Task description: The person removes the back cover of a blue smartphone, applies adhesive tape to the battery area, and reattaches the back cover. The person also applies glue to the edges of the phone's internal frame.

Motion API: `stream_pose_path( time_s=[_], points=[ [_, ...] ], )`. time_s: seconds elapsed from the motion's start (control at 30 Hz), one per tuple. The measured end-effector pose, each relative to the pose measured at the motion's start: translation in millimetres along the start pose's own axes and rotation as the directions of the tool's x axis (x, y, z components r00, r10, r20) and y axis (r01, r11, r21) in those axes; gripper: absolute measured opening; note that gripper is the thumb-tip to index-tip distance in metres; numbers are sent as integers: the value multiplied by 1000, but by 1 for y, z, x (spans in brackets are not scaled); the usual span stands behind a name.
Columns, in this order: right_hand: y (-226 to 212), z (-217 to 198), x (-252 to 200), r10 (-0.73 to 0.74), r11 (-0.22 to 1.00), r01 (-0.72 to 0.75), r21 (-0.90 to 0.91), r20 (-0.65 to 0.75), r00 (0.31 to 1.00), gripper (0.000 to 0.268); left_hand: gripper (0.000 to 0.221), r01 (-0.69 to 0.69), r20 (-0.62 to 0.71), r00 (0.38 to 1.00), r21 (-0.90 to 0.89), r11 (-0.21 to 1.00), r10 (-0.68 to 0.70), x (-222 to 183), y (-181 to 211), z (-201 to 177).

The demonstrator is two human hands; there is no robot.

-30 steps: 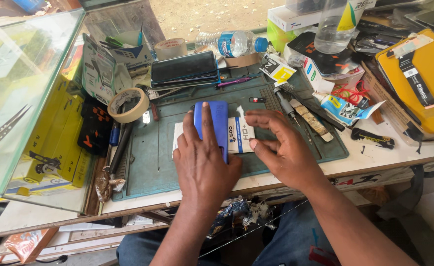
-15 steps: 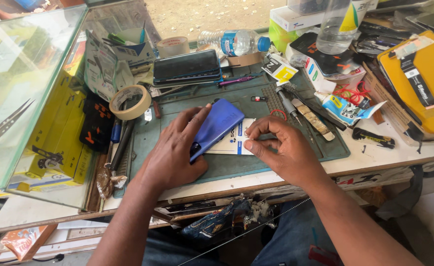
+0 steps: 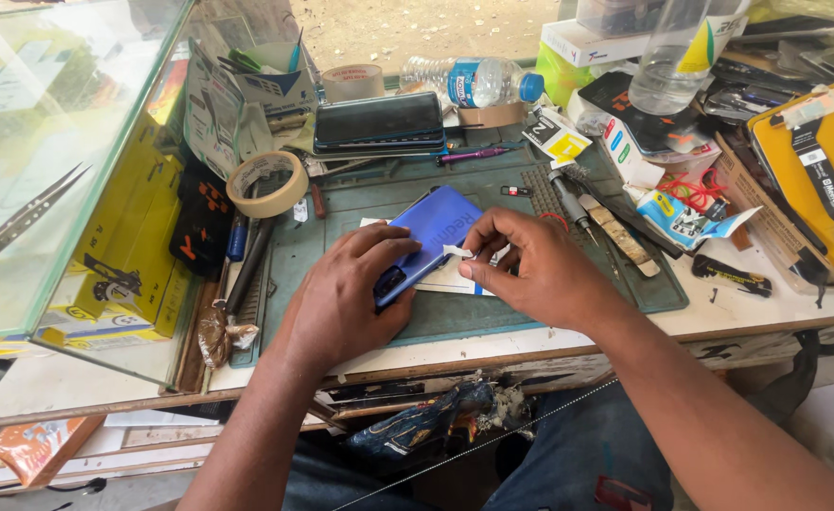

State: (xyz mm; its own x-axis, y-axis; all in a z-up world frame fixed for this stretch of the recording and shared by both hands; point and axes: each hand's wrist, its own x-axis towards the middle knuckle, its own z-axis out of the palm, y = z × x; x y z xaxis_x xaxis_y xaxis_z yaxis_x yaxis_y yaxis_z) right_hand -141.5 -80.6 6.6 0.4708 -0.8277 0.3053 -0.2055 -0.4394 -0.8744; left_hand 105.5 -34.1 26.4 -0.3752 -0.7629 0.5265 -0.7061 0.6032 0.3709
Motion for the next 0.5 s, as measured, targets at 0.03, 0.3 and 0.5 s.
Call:
stream_pose_path(
  time_s=[0.03,0.3,0.5],
  points=[
    [4,1,0,31,997,-33,75,24,999,15,46,6,-3,1000,-7,1000,-6,0,0,0],
    [17,2,12,219,958,-248,148,186,958,9,47,58,-17,998,-49,997,-59,-2,-1,0],
    [11,8,12,204,962,-236,139,213,956,6,43,58,-27,998,-66,996,-59,-4,-3,-1]
  ],
)
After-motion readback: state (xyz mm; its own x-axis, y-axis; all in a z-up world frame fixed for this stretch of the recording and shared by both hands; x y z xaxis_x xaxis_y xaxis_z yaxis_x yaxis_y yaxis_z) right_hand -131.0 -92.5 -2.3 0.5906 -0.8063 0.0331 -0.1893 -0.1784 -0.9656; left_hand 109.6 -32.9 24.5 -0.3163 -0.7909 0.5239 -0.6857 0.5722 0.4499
